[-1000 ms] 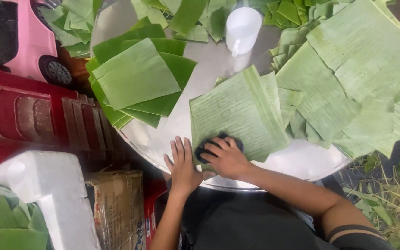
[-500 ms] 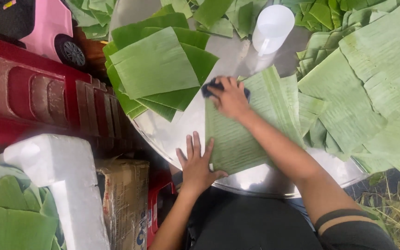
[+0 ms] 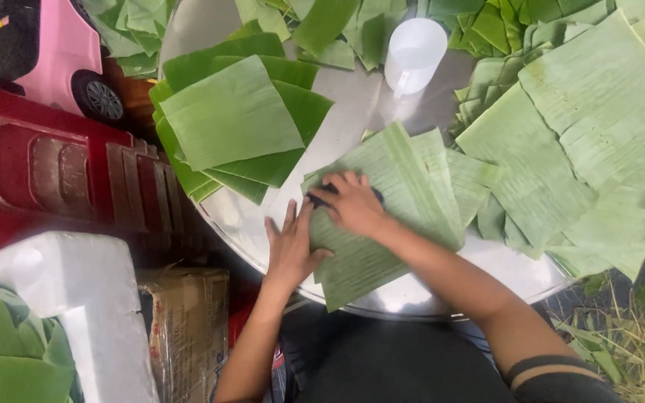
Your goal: Cleaning banana leaves with a cloth and stacking them on a metal table
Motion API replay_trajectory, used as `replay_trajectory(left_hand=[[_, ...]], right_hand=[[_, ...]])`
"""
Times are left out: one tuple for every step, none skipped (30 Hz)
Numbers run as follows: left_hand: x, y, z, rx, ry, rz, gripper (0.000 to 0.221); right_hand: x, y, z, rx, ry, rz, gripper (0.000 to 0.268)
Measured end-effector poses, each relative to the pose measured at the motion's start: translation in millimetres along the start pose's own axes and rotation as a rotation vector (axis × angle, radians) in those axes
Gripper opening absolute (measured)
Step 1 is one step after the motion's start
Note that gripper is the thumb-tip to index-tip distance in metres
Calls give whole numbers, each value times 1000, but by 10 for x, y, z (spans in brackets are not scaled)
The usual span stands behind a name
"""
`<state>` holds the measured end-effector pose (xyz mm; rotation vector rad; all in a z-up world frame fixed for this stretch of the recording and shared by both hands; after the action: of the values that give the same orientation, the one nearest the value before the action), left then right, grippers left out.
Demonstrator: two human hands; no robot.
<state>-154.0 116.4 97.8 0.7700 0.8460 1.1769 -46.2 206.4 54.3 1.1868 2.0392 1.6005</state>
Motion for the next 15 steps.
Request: replay_trajectory(left_hand=[[18,-12,20,42,-4,-47,107],[30,-20,35,83,-9,-95,114],[53,42,82,85,-7,-89,114],[63,72,100,70,28,-132,119],[57,90,117,51,67,-177,124],[85,117,108,49,71,-171,124],[87,119,96,69,73,-189,126],[91,117,87,90,74,-206,127],[87,159,101,91,75,-208,127],[85,210,119,70,77,-200,133],[121,281,143,47,76,-184,138],[142,312,127,46,74,-175,138],[139,322,107,33,79,-177,142],[141,327,86,20,83,-180,146],[155,243,11,21,86,-182,146]], right_hand=[[66,11,147,7,-51,-5,41],[131,21,287,14,-102,-10,40],[150,117,465,13,-96,-7,40],[169,235,693,-23,-175,27,43],[175,344,914,-58,-252,59,47],[204,362,1092,-59,-245,58,47],[184,405,1317,-111,-334,120,41],[155,450,1542,-164,-422,182,37],[144,452,1468,-162,-423,182,37],[129,485,1399,-73,-428,229,34],[160,553,1355,12,-425,281,32],[182,599,1043,8,-419,285,32],[193,606,668,255,-303,274,36],[194,622,294,499,-184,259,39],[174,541,186,502,-186,258,39]])
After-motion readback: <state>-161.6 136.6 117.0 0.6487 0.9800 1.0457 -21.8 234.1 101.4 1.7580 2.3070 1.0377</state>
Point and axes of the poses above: each hand's wrist, its own x-axis towards the middle knuckle, its own y-axis out of the back of the hand, z = x × y, the point moved 7 cm from there along x, towards the middle knuckle, and after that the axes turned 6 degrees about -y, right-handed, at the moved point
